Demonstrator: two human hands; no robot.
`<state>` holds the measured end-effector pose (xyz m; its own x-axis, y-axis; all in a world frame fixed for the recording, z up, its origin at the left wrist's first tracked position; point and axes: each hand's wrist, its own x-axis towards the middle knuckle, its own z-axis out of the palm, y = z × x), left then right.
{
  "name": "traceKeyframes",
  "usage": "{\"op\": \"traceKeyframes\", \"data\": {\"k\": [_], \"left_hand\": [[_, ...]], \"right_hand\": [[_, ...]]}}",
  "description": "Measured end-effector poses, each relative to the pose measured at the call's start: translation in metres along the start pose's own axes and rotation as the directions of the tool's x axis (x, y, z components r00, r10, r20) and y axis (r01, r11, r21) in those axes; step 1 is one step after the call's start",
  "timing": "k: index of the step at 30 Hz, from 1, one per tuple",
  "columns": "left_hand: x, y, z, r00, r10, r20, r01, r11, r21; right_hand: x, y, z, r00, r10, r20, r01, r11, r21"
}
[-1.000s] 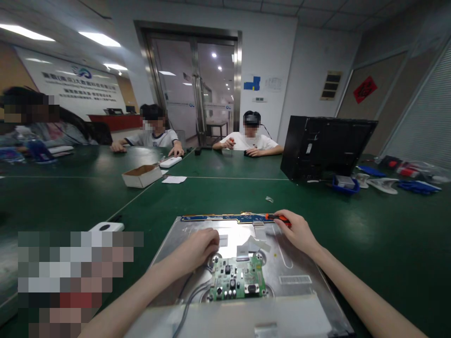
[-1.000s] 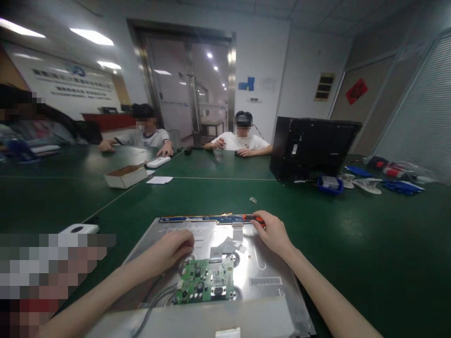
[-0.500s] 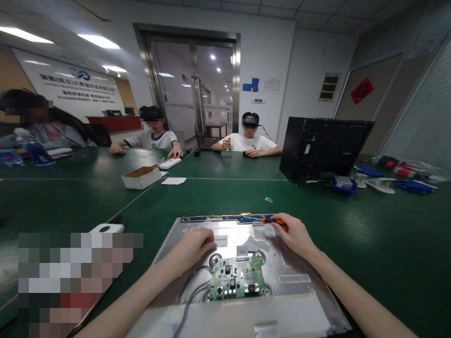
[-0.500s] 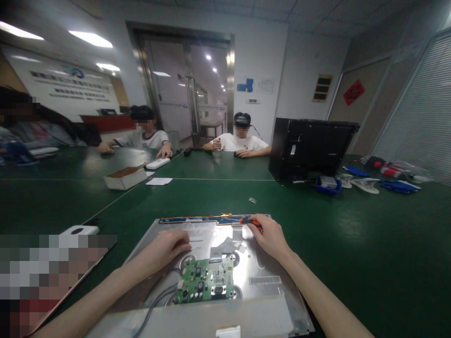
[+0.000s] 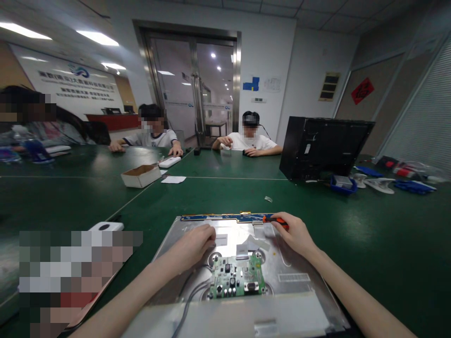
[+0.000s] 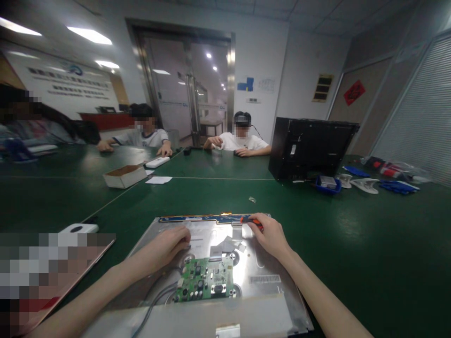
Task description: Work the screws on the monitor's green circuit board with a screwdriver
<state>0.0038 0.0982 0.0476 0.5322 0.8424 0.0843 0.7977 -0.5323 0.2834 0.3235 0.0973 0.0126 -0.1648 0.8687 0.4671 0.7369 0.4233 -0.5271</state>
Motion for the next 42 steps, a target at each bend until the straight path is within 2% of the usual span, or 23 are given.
{"op": "traceKeyframes", "data": {"k": [7,10,14,20,25,32,37,42], "left_hand": [[0.019,0.037,-0.005,0.988,0.151,0.02,-0.149,0.987,-0.062],[0.034,0.055,-0.001,0.962,0.268,0.059,-0.257,0.954,-0.155],[0.052,0.067,0.009,0.928,0.352,0.119,-0.311,0.911,-0.271],[0.059,0.065,0.026,0.903,0.403,0.147,-0.342,0.883,-0.32],[0.058,0.063,0.036,0.92,0.378,0.107,-0.299,0.851,-0.431],[0.061,0.059,0.043,0.923,0.366,0.117,-0.259,0.817,-0.515],[0.062,0.058,0.044,0.923,0.369,0.111,-0.258,0.805,-0.535],[0.064,0.056,0.043,0.922,0.373,0.103,-0.264,0.799,-0.54]], "right_hand": [[0.0,0.0,-0.002,1.0,-0.003,-0.018,0.003,1.0,-0.001],[0.0,0.0,-0.004,1.0,-0.008,-0.018,0.008,1.0,-0.002],[0.001,0.001,-0.007,1.0,-0.016,-0.017,0.016,1.0,-0.003],[0.001,0.002,-0.009,1.0,-0.024,-0.015,0.024,1.0,0.002],[0.0,0.0,-0.008,0.999,-0.04,-0.006,0.04,0.999,0.011],[0.0,-0.004,-0.011,0.999,-0.042,-0.012,0.043,0.997,0.057],[0.001,-0.01,-0.015,0.999,0.006,-0.044,0.001,0.989,0.145],[0.003,-0.015,-0.016,0.989,0.114,-0.096,-0.083,0.955,0.284]]}}
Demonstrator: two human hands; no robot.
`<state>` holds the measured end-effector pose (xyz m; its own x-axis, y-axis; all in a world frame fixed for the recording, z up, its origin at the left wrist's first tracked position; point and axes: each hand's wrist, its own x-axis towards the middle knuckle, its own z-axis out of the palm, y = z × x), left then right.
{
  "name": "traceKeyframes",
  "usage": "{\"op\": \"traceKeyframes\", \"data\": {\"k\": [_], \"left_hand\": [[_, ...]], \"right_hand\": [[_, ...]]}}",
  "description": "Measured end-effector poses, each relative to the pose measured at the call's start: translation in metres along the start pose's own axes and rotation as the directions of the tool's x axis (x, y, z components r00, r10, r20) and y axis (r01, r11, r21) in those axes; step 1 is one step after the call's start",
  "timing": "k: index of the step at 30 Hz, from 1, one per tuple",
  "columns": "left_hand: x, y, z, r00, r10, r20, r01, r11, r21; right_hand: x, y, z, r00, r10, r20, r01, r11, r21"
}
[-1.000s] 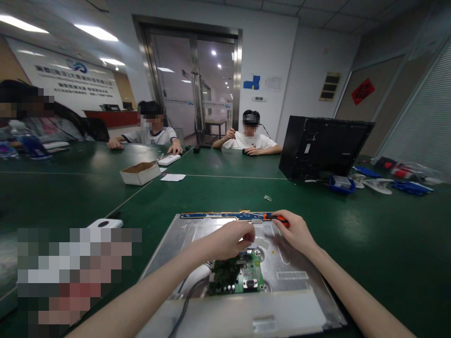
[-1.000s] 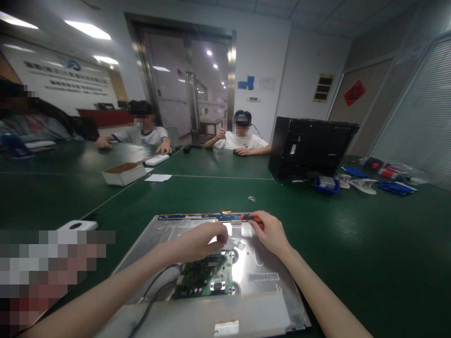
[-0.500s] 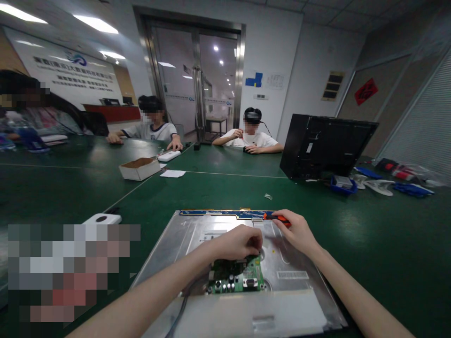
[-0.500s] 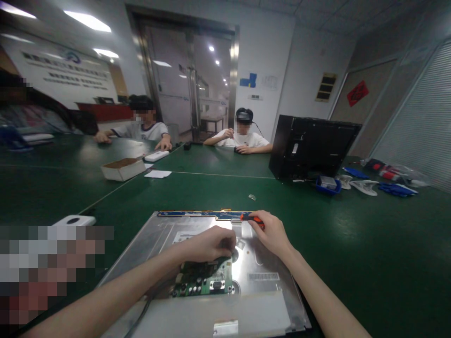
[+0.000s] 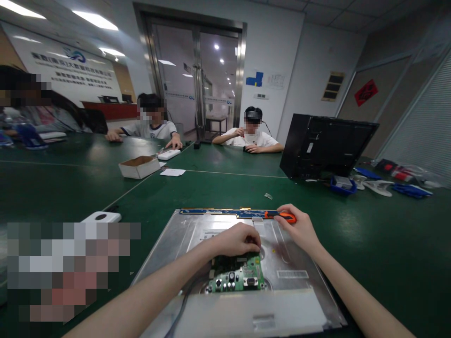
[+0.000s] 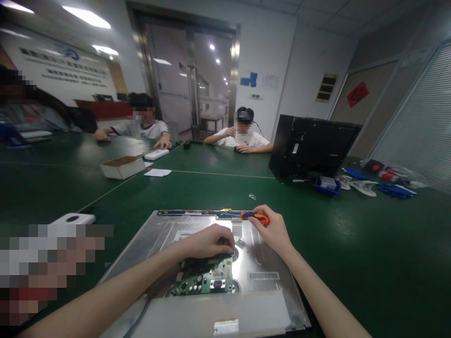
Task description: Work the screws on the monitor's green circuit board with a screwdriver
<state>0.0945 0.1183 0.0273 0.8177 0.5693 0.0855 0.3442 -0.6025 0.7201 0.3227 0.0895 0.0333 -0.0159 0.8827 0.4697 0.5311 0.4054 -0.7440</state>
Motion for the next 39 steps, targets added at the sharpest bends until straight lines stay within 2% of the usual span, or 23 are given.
{"op": "traceKeyframes", "data": {"k": [5,12,17,22,25,27,29,32,36,39], "left_hand": [[0.0,0.0,-0.002,1.0,0.0,0.01,0.0,1.0,-0.014],[0.0,-0.002,-0.001,1.0,-0.026,0.016,0.026,0.998,-0.051],[0.002,-0.005,0.0,0.999,-0.039,0.019,0.04,0.996,-0.082],[0.003,-0.008,0.001,0.999,-0.035,0.017,0.037,0.994,-0.106],[0.003,-0.009,0.001,0.999,-0.027,0.022,0.029,0.993,-0.112],[0.003,-0.009,0.0,0.999,-0.022,0.027,0.024,0.993,-0.112],[0.002,-0.009,-0.001,0.999,-0.018,0.038,0.022,0.993,-0.115],[0.002,-0.009,-0.002,0.998,-0.02,0.057,0.028,0.991,-0.133],[0.004,-0.009,-0.001,0.998,-0.025,0.066,0.035,0.988,-0.148],[0.004,-0.008,-0.001,0.998,-0.027,0.056,0.035,0.988,-0.15]], "right_hand": [[0.002,-0.001,0.001,0.991,0.124,-0.045,-0.113,0.972,0.207],[0.005,-0.006,-0.001,0.964,0.253,-0.082,-0.19,0.87,0.455],[0.005,-0.011,0.001,0.939,0.311,-0.146,-0.189,0.824,0.535],[0.001,-0.024,0.006,0.938,0.274,-0.213,-0.119,0.829,0.546],[0.002,-0.038,0.013,0.945,0.19,-0.267,-0.017,0.843,0.538],[0.004,-0.047,0.018,0.956,0.059,-0.289,0.091,0.872,0.482],[0.005,-0.053,0.025,0.95,-0.079,-0.303,0.189,0.917,0.352],[-0.001,-0.053,0.033,0.901,-0.273,-0.338,0.314,0.947,0.07],[-0.02,-0.043,0.034,0.821,-0.449,-0.352,0.401,0.893,-0.205],[-0.027,-0.035,0.031,0.828,-0.479,-0.291,0.405,0.871,-0.278]]}}
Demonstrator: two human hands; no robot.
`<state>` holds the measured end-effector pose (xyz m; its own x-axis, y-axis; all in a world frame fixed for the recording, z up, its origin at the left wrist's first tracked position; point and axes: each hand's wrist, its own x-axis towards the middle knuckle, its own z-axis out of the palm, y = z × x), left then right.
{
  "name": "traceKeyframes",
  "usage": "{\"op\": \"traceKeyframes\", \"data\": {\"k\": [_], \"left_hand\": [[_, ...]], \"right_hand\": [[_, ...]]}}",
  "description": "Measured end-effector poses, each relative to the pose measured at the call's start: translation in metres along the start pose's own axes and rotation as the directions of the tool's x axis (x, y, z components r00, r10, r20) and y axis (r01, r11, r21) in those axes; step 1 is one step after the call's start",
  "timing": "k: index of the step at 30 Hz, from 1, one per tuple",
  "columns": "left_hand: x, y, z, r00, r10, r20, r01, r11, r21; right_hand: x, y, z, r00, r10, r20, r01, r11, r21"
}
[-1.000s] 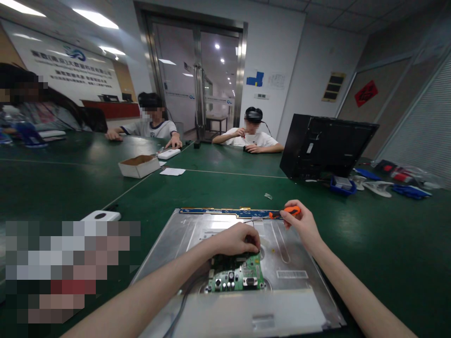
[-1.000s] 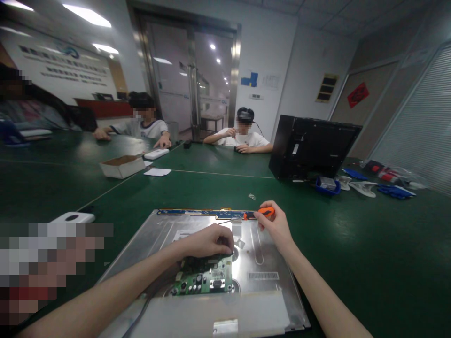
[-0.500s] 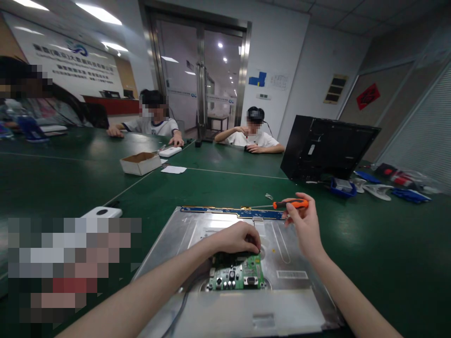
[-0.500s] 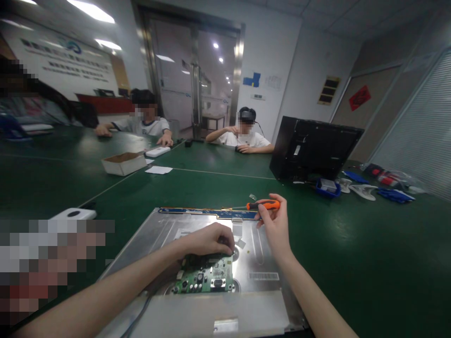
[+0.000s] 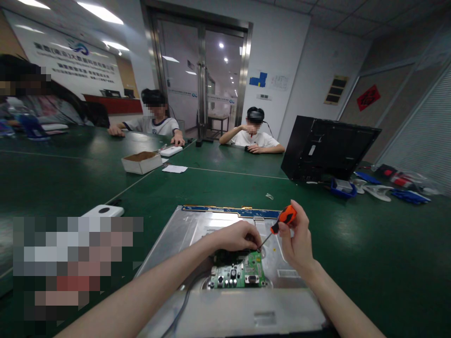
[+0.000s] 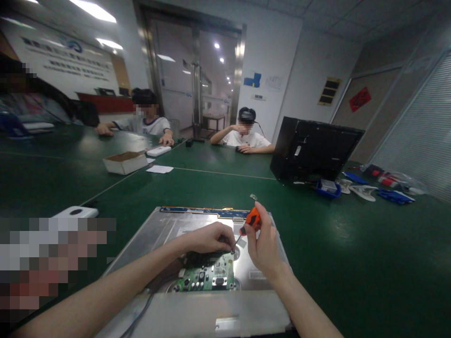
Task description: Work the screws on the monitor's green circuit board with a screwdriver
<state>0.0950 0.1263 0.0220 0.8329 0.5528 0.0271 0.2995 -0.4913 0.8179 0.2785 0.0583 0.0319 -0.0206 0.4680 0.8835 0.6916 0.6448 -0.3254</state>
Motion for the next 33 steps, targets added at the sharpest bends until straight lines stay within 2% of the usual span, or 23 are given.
{"op": "traceKeyframes", "data": {"k": [4,12,21,29,33], "left_hand": [[-0.0007,0.0019,0.0001,1.0,0.003,-0.017,-0.003,1.0,0.005],[-0.001,0.0033,-0.0003,1.0,0.023,-0.012,-0.023,1.0,-0.001],[-0.0013,0.0016,-0.0003,1.0,0.02,-0.01,-0.02,1.0,0.014],[-0.001,0.0006,-0.0004,1.0,0.026,-0.008,-0.026,0.999,0.027],[-0.0009,-0.0002,-0.0007,1.0,0.026,-0.004,-0.026,0.999,0.03]], "right_hand": [[0.0011,0.0021,0.0003,0.997,-0.002,0.073,0.004,1.0,-0.017],[0.0031,-0.0041,0.0013,0.99,-0.109,0.086,0.114,0.992,-0.048],[0.0031,0.0003,0.0014,0.992,-0.063,0.111,0.067,0.997,-0.04],[0.0036,-0.0013,0.0009,0.99,-0.081,0.113,0.078,0.996,0.032],[0.0019,-0.0032,0.0005,0.983,-0.059,0.171,0.044,0.995,0.089]]}}
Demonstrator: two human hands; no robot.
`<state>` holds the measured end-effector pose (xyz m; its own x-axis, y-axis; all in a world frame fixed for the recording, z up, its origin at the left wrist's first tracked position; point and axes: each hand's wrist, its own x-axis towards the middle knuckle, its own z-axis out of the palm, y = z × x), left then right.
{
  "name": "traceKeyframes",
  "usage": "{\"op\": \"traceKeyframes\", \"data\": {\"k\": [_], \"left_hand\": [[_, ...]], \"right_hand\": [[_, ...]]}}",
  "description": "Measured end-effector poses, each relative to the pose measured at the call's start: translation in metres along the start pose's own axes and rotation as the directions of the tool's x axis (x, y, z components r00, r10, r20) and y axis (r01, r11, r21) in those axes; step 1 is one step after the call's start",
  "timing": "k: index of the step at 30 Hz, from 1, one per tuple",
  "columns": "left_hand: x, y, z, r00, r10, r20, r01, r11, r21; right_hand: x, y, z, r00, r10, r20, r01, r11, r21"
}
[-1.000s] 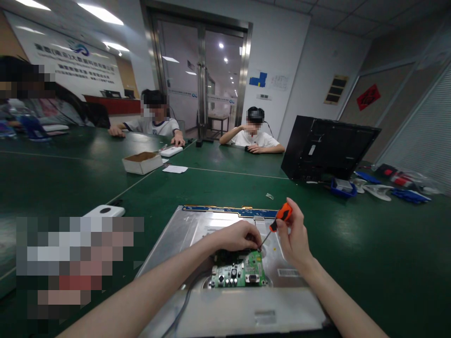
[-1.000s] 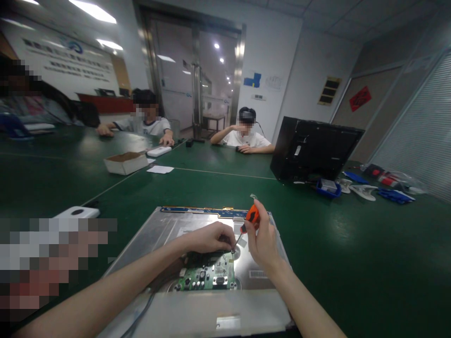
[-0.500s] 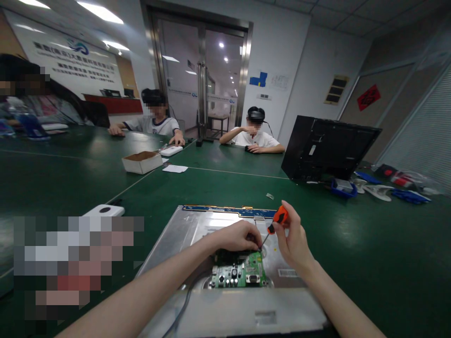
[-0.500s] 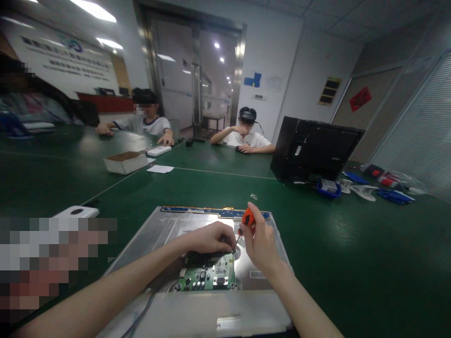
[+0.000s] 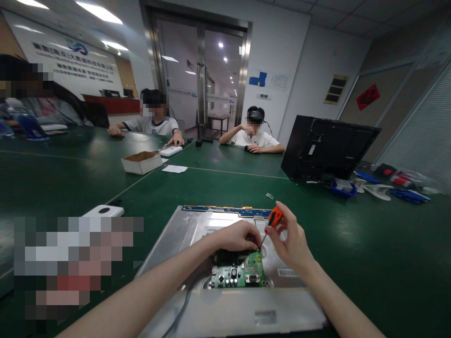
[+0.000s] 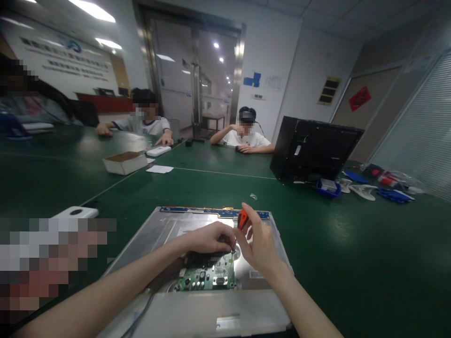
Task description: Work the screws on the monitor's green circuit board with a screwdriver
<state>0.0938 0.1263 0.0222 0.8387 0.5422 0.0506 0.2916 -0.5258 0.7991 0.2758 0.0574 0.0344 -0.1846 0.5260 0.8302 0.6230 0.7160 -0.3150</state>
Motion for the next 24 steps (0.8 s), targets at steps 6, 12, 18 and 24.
{"op": "traceKeyframes", "data": {"k": [6,12,18,24], "left_hand": [[0.0001,-0.0013,0.0009,1.0,-0.004,-0.001,0.004,1.0,-0.004],[0.0006,-0.0014,0.001,1.0,0.014,0.0,-0.014,1.0,-0.006],[0.0006,-0.0003,0.0009,1.0,0.026,-0.002,-0.026,1.0,0.001],[0.0001,0.001,0.0009,1.0,0.018,-0.012,-0.017,1.0,0.02]], "right_hand": [[0.0001,-0.0025,0.001,0.999,0.016,0.034,-0.016,1.0,0.003],[-0.0002,0.0005,0.0023,1.0,-0.016,-0.005,0.016,0.999,-0.047],[0.0002,0.0001,0.0003,1.0,-0.007,0.028,0.007,1.0,-0.008],[0.001,-0.0026,-0.0001,0.999,0.008,0.047,-0.01,1.0,0.023]]}}
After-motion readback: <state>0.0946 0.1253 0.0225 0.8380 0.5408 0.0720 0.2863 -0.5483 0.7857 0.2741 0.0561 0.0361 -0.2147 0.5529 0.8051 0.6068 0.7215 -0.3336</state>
